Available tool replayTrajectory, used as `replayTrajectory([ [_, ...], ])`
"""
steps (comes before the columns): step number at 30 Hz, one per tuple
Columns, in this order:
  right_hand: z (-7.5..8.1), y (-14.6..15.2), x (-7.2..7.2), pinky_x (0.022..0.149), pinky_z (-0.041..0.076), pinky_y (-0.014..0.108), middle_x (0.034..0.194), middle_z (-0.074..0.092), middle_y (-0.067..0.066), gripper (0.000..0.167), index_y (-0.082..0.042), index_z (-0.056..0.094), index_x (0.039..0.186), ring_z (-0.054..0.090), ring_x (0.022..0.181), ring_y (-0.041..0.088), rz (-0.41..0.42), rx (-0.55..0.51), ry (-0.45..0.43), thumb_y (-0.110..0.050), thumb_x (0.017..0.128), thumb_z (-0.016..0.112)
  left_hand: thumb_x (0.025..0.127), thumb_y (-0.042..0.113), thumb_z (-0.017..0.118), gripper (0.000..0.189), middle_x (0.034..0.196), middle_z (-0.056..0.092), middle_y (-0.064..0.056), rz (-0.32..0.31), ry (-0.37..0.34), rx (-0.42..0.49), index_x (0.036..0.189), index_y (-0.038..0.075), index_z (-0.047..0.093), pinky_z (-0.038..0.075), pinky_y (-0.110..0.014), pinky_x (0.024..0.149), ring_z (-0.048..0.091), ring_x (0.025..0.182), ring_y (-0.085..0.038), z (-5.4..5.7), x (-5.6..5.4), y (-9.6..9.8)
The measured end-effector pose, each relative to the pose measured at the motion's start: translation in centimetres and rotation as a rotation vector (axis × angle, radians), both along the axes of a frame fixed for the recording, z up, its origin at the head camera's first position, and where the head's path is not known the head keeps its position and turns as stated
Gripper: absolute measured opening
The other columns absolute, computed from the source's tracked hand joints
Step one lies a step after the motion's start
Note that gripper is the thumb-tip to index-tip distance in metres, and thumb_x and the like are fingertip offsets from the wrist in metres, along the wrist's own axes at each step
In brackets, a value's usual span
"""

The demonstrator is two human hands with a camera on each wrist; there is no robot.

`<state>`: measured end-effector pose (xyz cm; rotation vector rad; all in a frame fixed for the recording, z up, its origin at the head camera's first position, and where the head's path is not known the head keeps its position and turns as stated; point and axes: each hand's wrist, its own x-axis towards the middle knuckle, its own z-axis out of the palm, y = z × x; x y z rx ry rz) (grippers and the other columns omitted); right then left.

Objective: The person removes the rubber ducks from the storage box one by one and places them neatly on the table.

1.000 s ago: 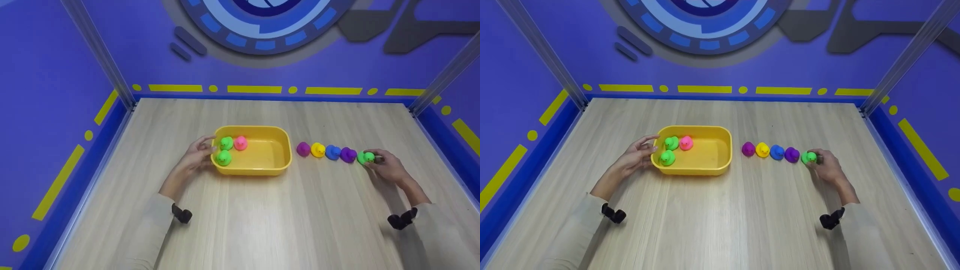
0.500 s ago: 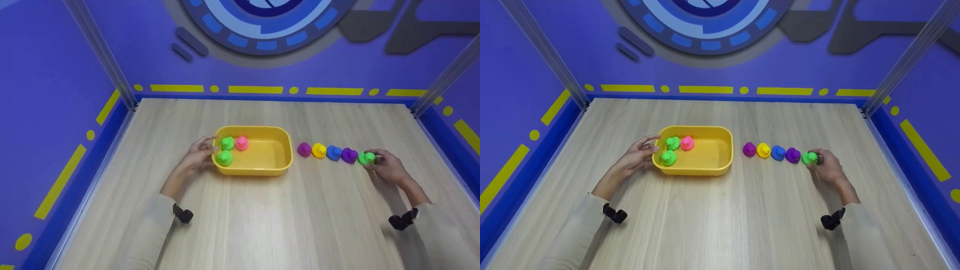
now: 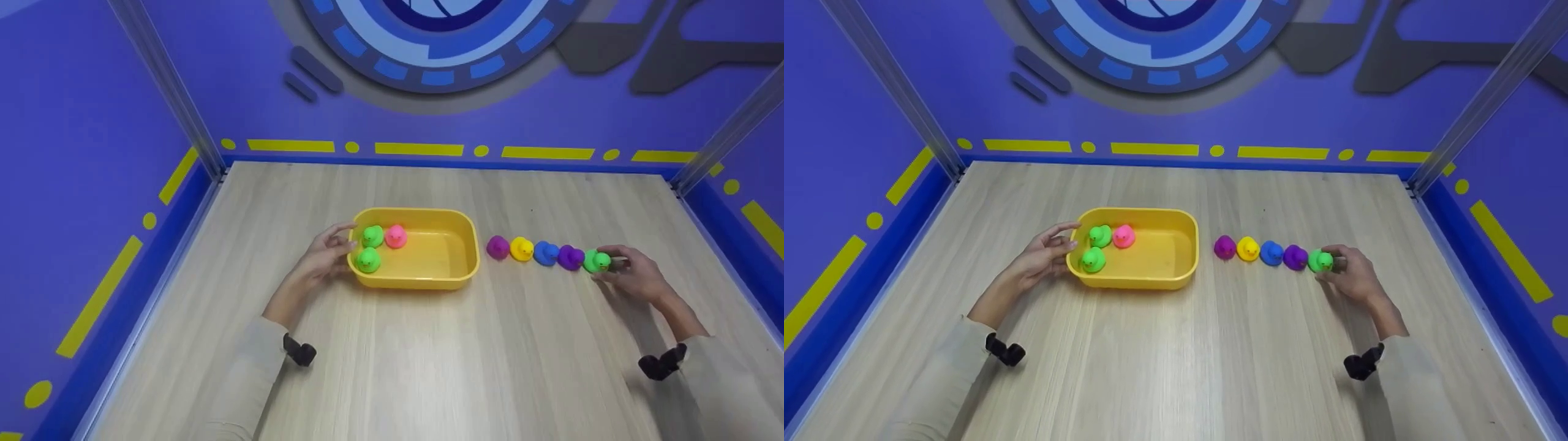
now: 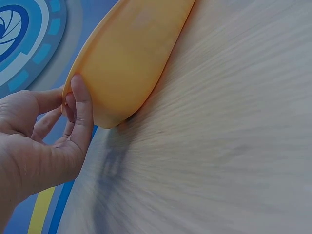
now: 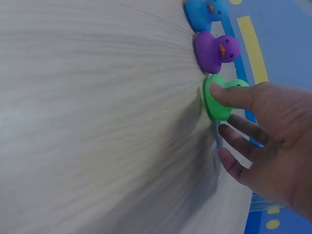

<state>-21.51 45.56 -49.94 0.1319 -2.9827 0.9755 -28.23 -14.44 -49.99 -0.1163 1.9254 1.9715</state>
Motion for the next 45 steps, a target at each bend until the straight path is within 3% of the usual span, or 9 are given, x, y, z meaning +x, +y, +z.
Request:
replayTrajectory([
  [3,0.5,0.2,0.1,0.084,0.055,0.035,0.133,0.055,0.037,0.056,0.009,0.052,0.138,0.057,0.115,0.055,0.003,0.005,-0.024,-0.012,0.092,0.076,0.100,0.006,0.063,0.049,0.102,0.049,-0.001,0.013,0.000,0.008,0.146,0.018,0.053,0.059,-0.028,0.069,0.059,0.094,-0.016,0.0,0.1,0.0],
  [9,1.6,0.6,0.5,0.075,0.040,0.005,0.134,0.053,0.038,0.054,0.008,0.052,0.138,0.057,0.114,0.054,0.027,-0.010,-0.005,-0.011,0.093,0.074,0.100,0.006,0.064,0.049,0.102,0.051,-0.001,0.017,0.005,0.018,0.146,0.018,0.053,0.060,-0.028,0.069,0.060,0.092,-0.015,0.0,0.1,0.1],
  [12,2.2,0.5,1.0,0.076,0.041,0.003,0.131,0.056,0.037,0.053,0.008,0.054,0.136,0.064,0.108,0.023,0.054,-0.004,0.052,-0.008,0.091,0.076,0.100,0.005,0.064,0.050,0.101,0.052,-0.001,0.009,0.003,0.023,0.146,0.017,0.053,0.059,-0.028,0.068,0.060,0.092,-0.015,0.0,0.0,0.1],
  [15,2.9,0.3,1.1,0.078,0.039,-0.001,0.128,0.057,0.037,0.052,0.009,0.055,0.135,0.052,0.099,-0.012,0.085,-0.013,0.109,-0.001,0.089,0.076,0.100,0.006,0.064,0.049,0.101,0.050,-0.001,0.008,0.000,0.023,0.146,0.017,0.053,0.059,-0.028,0.068,0.060,0.089,-0.015,0.0,-0.1,0.1],
  [18,3.4,-0.1,1.0,0.078,0.038,-0.002,0.127,0.058,0.037,0.052,0.009,0.055,0.134,0.040,0.095,-0.026,0.108,-0.031,0.140,0.002,0.088,0.075,0.099,0.007,0.064,0.049,0.102,0.048,-0.001,0.016,0.000,0.013,0.146,0.018,0.054,0.059,-0.028,0.068,0.059,0.088,-0.014,0.1,-0.1,0.0],
  [32,4.7,-3.6,0.4,0.078,0.040,-0.002,0.123,0.064,0.031,0.047,0.005,0.058,0.133,0.046,0.097,-0.024,0.143,-0.037,0.209,0.000,0.089,0.076,0.099,0.005,0.064,0.048,0.104,0.052,-0.003,0.016,-0.004,0.014,0.144,0.019,0.056,0.059,-0.029,0.069,0.059,0.090,-0.017,-0.1,0.0,0.3],
  [35,5.0,-4.4,0.1,0.079,0.040,-0.002,0.125,0.064,0.028,0.047,0.003,0.058,0.134,0.055,0.100,-0.011,0.136,-0.038,0.190,-0.005,0.091,0.075,0.099,0.006,0.064,0.048,0.104,0.051,-0.003,0.015,0.002,0.001,0.144,0.020,0.056,0.059,-0.029,0.069,0.059,0.094,-0.018,-0.1,0.0,0.3],
  [40,5.0,-5.7,-0.4,0.083,0.042,0.000,0.126,0.064,0.026,0.047,0.001,0.056,0.136,0.065,0.107,0.031,0.142,-0.054,0.143,-0.011,0.095,0.073,0.099,0.005,0.064,0.048,0.104,0.052,-0.003,0.019,0.006,0.009,0.145,0.019,0.056,0.059,-0.030,0.070,0.059,0.096,-0.019,-0.1,0.0,0.2],
  [45,4.5,-6.8,-0.8,0.081,0.046,0.002,0.126,0.065,0.024,0.045,-0.001,0.057,0.138,0.068,0.106,0.022,0.149,-0.094,0.122,-0.013,0.097,0.070,0.099,0.005,0.064,0.048,0.103,0.054,-0.003,0.018,0.005,0.013,0.145,0.018,0.055,0.060,-0.031,0.071,0.060,0.097,-0.020,-0.2,0.0,0.1],
])
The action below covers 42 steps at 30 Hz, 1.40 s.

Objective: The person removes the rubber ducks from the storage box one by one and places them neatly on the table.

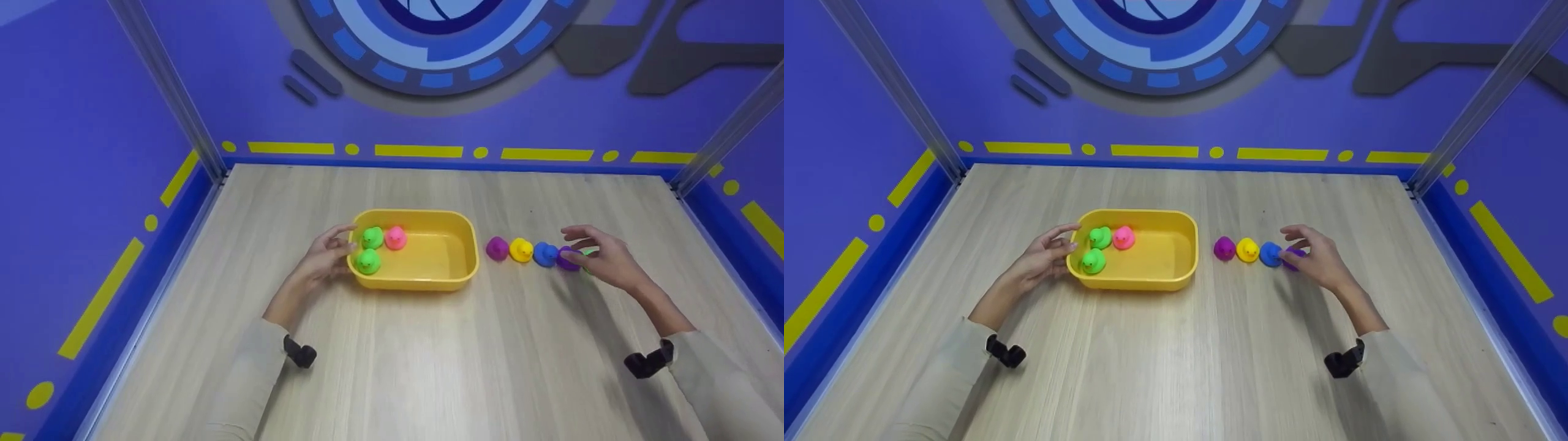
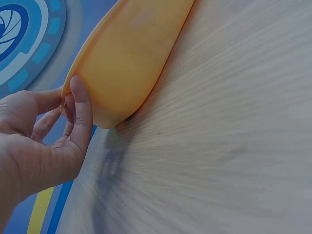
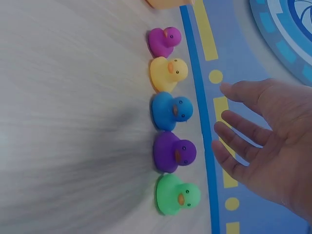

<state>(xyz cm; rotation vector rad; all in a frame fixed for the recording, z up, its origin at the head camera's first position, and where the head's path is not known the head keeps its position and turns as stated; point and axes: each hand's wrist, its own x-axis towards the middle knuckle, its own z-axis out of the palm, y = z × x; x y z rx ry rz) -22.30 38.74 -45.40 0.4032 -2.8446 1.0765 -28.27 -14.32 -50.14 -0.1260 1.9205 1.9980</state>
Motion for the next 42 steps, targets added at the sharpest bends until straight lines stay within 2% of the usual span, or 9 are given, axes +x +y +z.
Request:
replayTrajectory([
  [2,-0.2,-0.4,-0.1,0.079,0.047,0.003,0.126,0.066,0.024,0.045,-0.002,0.057,0.138,0.068,0.106,0.018,0.013,-0.016,-0.002,-0.012,0.097,0.070,0.099,0.005,0.065,0.049,0.103,0.054,-0.003,0.000,0.000,0.002,0.145,0.018,0.055,0.060,-0.031,0.071,0.060,0.097,-0.021,-0.1,0.0,0.0],
  [6,-0.3,-1.1,-0.3,0.080,0.048,0.005,0.128,0.065,0.025,0.047,-0.002,0.055,0.140,0.067,0.110,0.035,0.032,-0.041,-0.029,-0.011,0.097,0.070,0.099,0.007,0.065,0.049,0.103,0.054,-0.003,0.001,-0.001,-0.003,0.145,0.018,0.055,0.060,-0.031,0.072,0.060,0.097,-0.021,-0.3,0.0,0.1],
  [9,-0.3,-1.7,-0.5,0.079,0.050,0.007,0.131,0.064,0.026,0.047,-0.002,0.054,0.142,0.065,0.111,0.040,0.037,-0.056,-0.062,-0.012,0.098,0.069,0.099,0.007,0.065,0.048,0.104,0.054,-0.003,0.002,-0.009,-0.002,0.145,0.020,0.055,0.059,-0.031,0.072,0.059,0.098,-0.020,-0.2,0.0,0.1],
  [14,-0.1,-2.6,-1.1,0.075,0.054,0.012,0.131,0.064,0.025,0.045,-0.003,0.056,0.140,0.066,0.110,0.037,0.056,-0.067,-0.079,-0.012,0.098,0.069,0.100,0.006,0.063,0.049,0.103,0.054,-0.001,-0.007,-0.011,0.013,0.146,0.019,0.054,0.060,-0.030,0.071,0.060,0.097,-0.017,-0.2,0.0,0.1],
  [21,0.7,-4.0,-2.3,0.085,0.046,0.004,0.134,0.063,0.024,0.045,-0.004,0.055,0.142,0.065,0.117,0.040,0.079,-0.057,-0.114,-0.011,0.100,0.066,0.099,0.007,0.065,0.048,0.105,0.053,-0.002,0.019,-0.044,0.030,0.144,0.022,0.056,0.059,-0.029,0.070,0.060,0.090,-0.016,-0.1,-0.1,0.1],
  [25,1.4,-5.0,-3.2,0.086,0.046,0.005,0.134,0.063,0.023,0.043,-0.005,0.054,0.143,0.064,0.119,0.040,0.083,-0.059,-0.131,-0.013,0.101,0.064,0.099,0.007,0.065,0.048,0.106,0.053,-0.003,0.026,-0.046,0.031,0.144,0.023,0.057,0.059,-0.029,0.070,0.060,0.090,-0.016,0.1,0.0,0.1],
  [28,2.1,-5.8,-4.1,0.091,0.052,0.014,0.136,0.062,0.022,0.043,-0.007,0.053,0.144,0.062,0.121,0.038,0.075,-0.052,-0.162,-0.016,0.103,0.062,0.099,0.007,0.065,0.048,0.105,0.053,-0.003,0.029,-0.044,0.023,0.144,0.023,0.057,0.058,-0.029,0.070,0.061,0.089,-0.016,0.2,0.0,0.1],
  [33,2.7,-7.2,-5.6,0.102,0.055,0.044,0.137,0.062,0.022,0.043,-0.007,0.052,0.145,0.062,0.122,0.038,0.078,-0.028,-0.189,-0.018,0.104,0.061,0.099,0.008,0.065,0.048,0.106,0.054,-0.003,0.017,-0.030,0.001,0.144,0.022,0.056,0.058,-0.028,0.070,0.061,0.090,-0.016,0.2,0.0,0.1],
  [42,2.4,-10.4,-7.8,0.106,0.052,0.051,0.137,0.061,0.023,0.039,-0.006,0.054,0.142,0.060,0.123,0.038,0.096,-0.055,-0.227,-0.014,0.104,0.058,0.100,0.008,0.064,0.049,0.108,0.056,-0.004,0.004,-0.021,0.012,0.146,0.021,0.054,0.059,-0.030,0.070,0.062,0.091,-0.016,-0.1,0.1,-0.1],
])
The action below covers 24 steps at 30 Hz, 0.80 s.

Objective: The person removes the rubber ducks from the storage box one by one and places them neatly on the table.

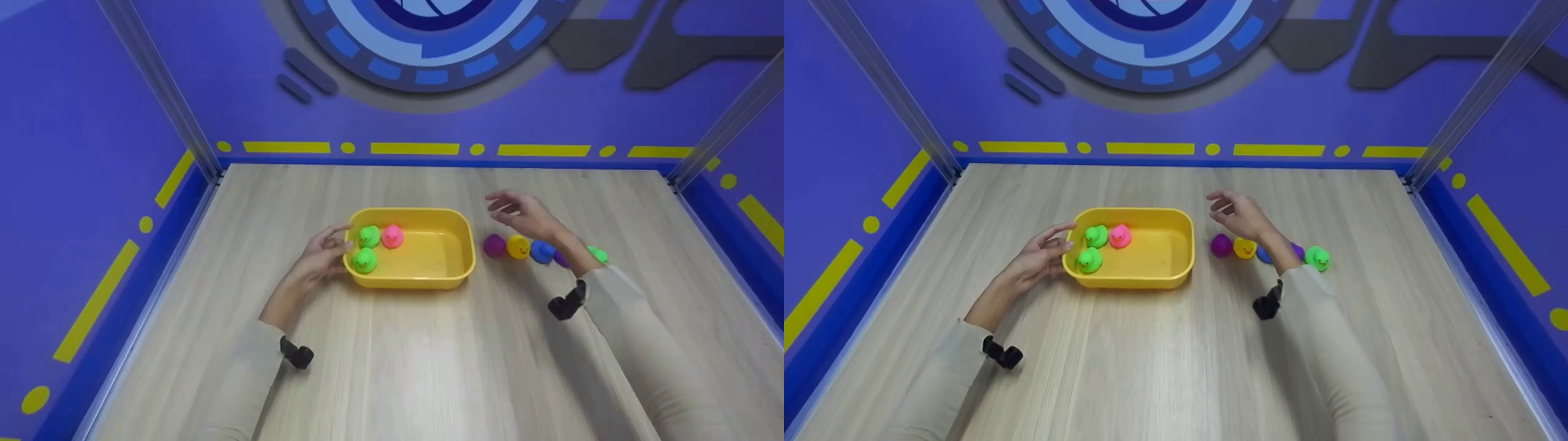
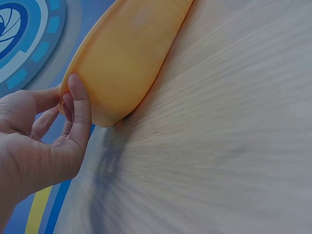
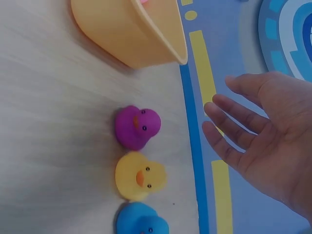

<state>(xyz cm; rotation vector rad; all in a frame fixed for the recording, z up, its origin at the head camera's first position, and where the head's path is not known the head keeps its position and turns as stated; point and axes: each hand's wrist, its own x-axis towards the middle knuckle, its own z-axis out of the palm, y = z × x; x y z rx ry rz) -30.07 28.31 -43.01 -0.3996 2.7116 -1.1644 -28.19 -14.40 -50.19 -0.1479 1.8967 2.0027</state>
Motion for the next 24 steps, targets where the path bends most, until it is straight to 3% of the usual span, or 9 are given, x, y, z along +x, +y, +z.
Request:
replayTrajectory([
  [8,0.6,-2.4,-1.1,0.103,0.053,0.050,0.133,0.063,0.025,0.037,-0.001,0.057,0.139,0.061,0.120,0.039,0.071,-0.019,-0.021,-0.012,0.104,0.058,0.101,0.007,0.062,0.048,0.113,0.056,-0.008,-0.006,-0.003,0.011,0.147,0.020,0.053,0.060,-0.032,0.072,0.062,0.098,-0.019,-0.1,0.2,-0.4],
  [16,0.8,-3.9,-2.2,0.085,0.056,0.023,0.129,0.065,0.026,0.035,0.001,0.059,0.137,0.066,0.112,0.038,0.125,-0.035,-0.049,-0.008,0.103,0.058,0.101,0.008,0.063,0.049,0.111,0.056,-0.005,-0.005,-0.004,0.008,0.147,0.020,0.053,0.061,-0.033,0.076,0.062,0.099,-0.018,-0.1,0.1,0.0],
  [24,0.3,-6.6,-2.7,0.099,0.056,0.046,0.133,0.063,0.025,0.036,-0.001,0.058,0.138,0.064,0.114,0.037,0.150,-0.030,-0.109,-0.012,0.104,0.058,0.101,0.007,0.062,0.048,0.113,0.056,-0.008,-0.010,-0.005,0.001,0.146,0.020,0.053,0.059,-0.030,0.069,0.063,0.091,-0.017,-0.2,-0.1,-0.1],
])
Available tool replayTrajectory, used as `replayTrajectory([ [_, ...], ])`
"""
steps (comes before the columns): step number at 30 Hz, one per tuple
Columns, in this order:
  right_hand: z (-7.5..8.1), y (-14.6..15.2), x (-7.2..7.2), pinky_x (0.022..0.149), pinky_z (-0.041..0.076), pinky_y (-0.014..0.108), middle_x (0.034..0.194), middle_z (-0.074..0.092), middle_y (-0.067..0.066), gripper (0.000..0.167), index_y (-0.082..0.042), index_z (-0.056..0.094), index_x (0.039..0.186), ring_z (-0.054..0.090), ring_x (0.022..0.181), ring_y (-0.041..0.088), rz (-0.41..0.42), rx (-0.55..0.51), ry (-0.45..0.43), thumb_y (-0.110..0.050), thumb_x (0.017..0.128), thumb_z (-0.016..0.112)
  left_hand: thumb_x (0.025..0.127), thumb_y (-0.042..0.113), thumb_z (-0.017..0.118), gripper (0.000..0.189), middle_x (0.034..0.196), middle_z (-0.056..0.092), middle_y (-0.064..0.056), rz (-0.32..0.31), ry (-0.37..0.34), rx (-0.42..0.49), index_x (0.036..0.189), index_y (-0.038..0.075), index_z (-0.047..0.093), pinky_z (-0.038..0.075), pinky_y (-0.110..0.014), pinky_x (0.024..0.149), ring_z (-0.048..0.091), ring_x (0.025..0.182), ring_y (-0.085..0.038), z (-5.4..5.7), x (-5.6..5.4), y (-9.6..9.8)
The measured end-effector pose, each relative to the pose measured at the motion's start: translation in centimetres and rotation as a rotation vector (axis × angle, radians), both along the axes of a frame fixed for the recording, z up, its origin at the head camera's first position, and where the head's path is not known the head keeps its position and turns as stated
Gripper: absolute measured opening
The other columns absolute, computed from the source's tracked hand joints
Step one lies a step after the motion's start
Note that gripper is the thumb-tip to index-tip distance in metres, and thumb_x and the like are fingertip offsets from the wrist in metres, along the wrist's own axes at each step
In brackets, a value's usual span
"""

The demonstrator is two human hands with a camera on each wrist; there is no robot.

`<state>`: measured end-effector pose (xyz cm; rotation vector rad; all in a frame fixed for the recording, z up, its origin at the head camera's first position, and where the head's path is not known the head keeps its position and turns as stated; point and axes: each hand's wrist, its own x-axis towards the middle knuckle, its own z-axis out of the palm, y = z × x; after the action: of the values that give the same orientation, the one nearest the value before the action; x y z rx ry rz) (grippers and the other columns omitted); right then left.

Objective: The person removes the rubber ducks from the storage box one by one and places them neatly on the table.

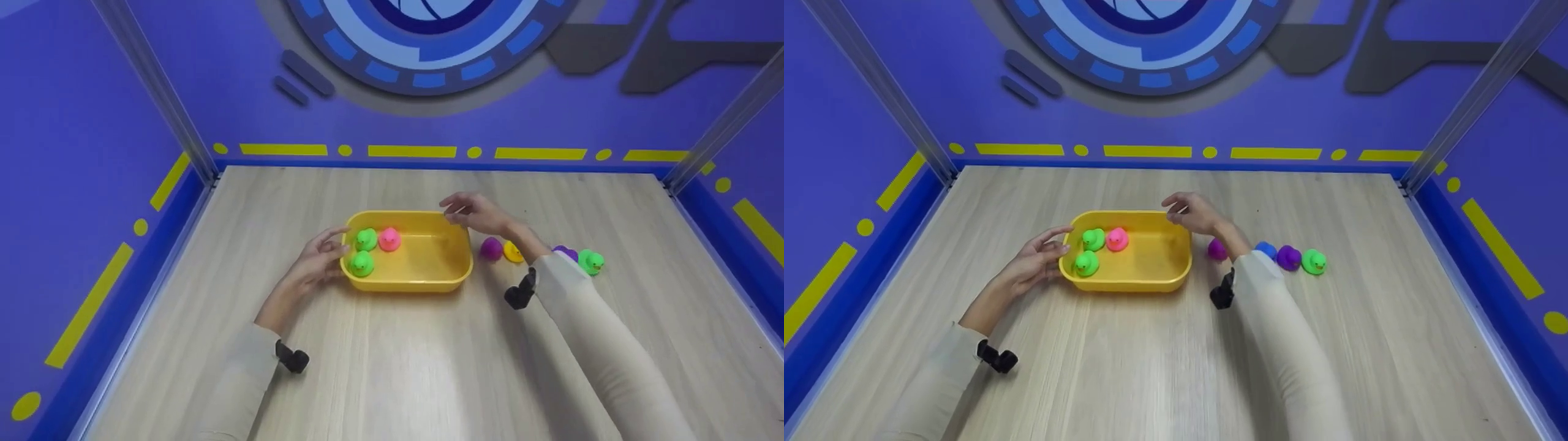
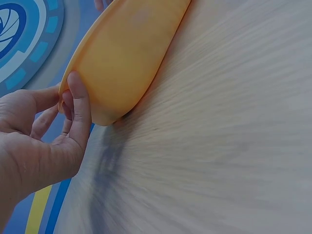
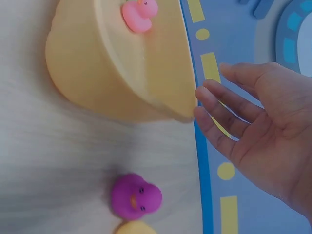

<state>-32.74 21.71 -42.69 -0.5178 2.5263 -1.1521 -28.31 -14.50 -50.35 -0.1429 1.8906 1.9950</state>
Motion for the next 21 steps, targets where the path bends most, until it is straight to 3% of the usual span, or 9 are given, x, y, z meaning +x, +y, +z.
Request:
replayTrajectory([
  [8,-0.4,-2.6,-0.3,0.100,0.056,0.045,0.136,0.062,0.024,0.040,0.001,0.055,0.141,0.062,0.120,0.038,0.080,0.058,-0.081,-0.012,0.104,0.058,0.101,0.009,0.063,0.049,0.117,0.056,-0.009,-0.017,0.011,-0.005,0.147,0.021,0.053,0.061,-0.031,0.074,0.062,0.101,-0.019,0.2,0.1,-0.2],
  [14,-1.3,-5.1,-0.6,0.103,0.054,0.044,0.137,0.062,0.017,0.041,-0.006,0.054,0.144,0.061,0.120,0.030,0.061,0.086,-0.141,-0.015,0.105,0.058,0.101,0.010,0.064,0.048,0.117,0.055,-0.008,-0.018,0.006,-0.021,0.147,0.022,0.053,0.059,-0.032,0.074,0.060,0.103,-0.020,0.3,0.1,-0.2],
  [21,-2.6,-7.6,-0.4,0.110,0.049,0.047,0.149,0.053,0.018,0.049,-0.007,0.048,0.149,0.054,0.134,0.034,0.086,0.077,-0.207,-0.016,0.103,0.060,0.100,0.011,0.064,0.048,0.119,0.056,-0.009,-0.001,-0.002,-0.028,0.146,0.023,0.054,0.061,-0.034,0.078,0.061,0.106,-0.021,0.2,0.3,0.0],
])
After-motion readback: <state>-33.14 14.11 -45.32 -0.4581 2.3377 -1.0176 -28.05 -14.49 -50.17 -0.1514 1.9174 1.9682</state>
